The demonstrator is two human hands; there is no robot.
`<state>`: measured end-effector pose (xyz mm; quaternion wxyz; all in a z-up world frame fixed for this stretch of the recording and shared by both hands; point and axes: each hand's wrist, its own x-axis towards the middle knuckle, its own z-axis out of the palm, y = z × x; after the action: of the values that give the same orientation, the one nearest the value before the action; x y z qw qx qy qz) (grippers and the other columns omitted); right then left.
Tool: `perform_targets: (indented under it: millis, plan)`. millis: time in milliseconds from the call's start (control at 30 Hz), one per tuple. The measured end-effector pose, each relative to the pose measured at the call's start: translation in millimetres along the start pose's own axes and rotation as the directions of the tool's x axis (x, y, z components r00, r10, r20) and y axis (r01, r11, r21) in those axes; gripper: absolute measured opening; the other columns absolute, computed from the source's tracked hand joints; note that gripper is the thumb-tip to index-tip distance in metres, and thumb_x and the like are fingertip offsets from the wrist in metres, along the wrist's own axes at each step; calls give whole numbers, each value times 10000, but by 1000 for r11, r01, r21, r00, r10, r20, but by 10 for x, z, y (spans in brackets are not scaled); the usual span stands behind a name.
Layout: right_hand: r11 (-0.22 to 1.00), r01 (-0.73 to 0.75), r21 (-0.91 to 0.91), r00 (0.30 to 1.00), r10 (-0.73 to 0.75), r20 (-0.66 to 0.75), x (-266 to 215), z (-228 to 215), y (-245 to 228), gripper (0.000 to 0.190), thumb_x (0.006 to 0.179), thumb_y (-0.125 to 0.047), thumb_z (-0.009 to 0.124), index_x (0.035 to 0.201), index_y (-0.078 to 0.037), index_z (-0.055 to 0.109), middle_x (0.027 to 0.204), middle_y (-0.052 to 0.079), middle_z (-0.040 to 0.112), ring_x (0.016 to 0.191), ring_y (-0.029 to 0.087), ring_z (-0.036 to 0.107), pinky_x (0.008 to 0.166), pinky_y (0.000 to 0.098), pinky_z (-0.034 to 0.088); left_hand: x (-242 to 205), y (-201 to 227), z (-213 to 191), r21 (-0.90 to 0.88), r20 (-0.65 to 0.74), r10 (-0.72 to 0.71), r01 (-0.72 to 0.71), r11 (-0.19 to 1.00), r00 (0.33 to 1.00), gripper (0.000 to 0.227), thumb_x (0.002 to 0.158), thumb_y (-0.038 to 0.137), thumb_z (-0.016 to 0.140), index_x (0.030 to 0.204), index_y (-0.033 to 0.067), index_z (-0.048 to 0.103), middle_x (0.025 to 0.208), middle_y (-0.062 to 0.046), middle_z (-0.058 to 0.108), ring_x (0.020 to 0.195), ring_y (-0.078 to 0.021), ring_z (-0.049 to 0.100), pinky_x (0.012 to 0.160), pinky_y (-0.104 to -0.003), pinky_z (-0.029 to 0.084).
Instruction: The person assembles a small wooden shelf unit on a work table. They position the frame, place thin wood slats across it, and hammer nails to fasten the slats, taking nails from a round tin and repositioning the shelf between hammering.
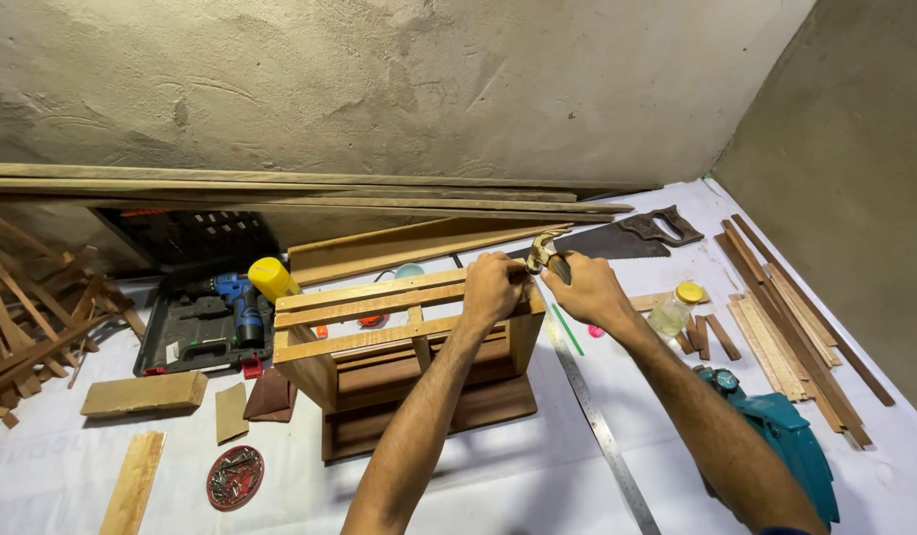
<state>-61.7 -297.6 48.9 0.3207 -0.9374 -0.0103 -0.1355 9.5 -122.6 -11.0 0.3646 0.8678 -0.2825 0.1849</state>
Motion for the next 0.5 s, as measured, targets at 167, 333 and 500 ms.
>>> perform_targets:
  millis: [167, 333, 500]
  plan:
    - [999, -37, 16, 999, 37, 19, -66, -17, -46, 366, 905, -338, 674, 901, 28, 674, 709, 240, 698, 660, 403, 706, 643, 470, 550, -46, -45, 49, -6, 6, -11, 11, 1000, 1000, 137, 831, 161, 787, 929, 73, 824, 849, -104, 751, 794, -267, 652, 712, -429, 530]
    - [1000, -18, 22, 1000, 19, -24, -9, -44, -11, 368, 862, -334, 709, 927, 28, 690, 720, 252, 695, 668, 416, 706, 639, 474, 551, 56, -39, 29, -33, -4, 15, -16, 999, 1000, 137, 809, 151, 793, 914, 74, 837, 827, -129, 743, 727, -274, 671, 678, -438, 538]
    - [995, -89, 42, 994, 86, 59, -33, -107, -58, 370, 862, -328, 697, 963, 28, 720, 767, 238, 734, 723, 394, 722, 686, 462, 557, 31, -159, 144, -81, 59, -26, 31, 996, 998, 192, 800, 167, 798, 948, 47, 819, 795, -111, 742, 631, -209, 672, 577, -376, 547]
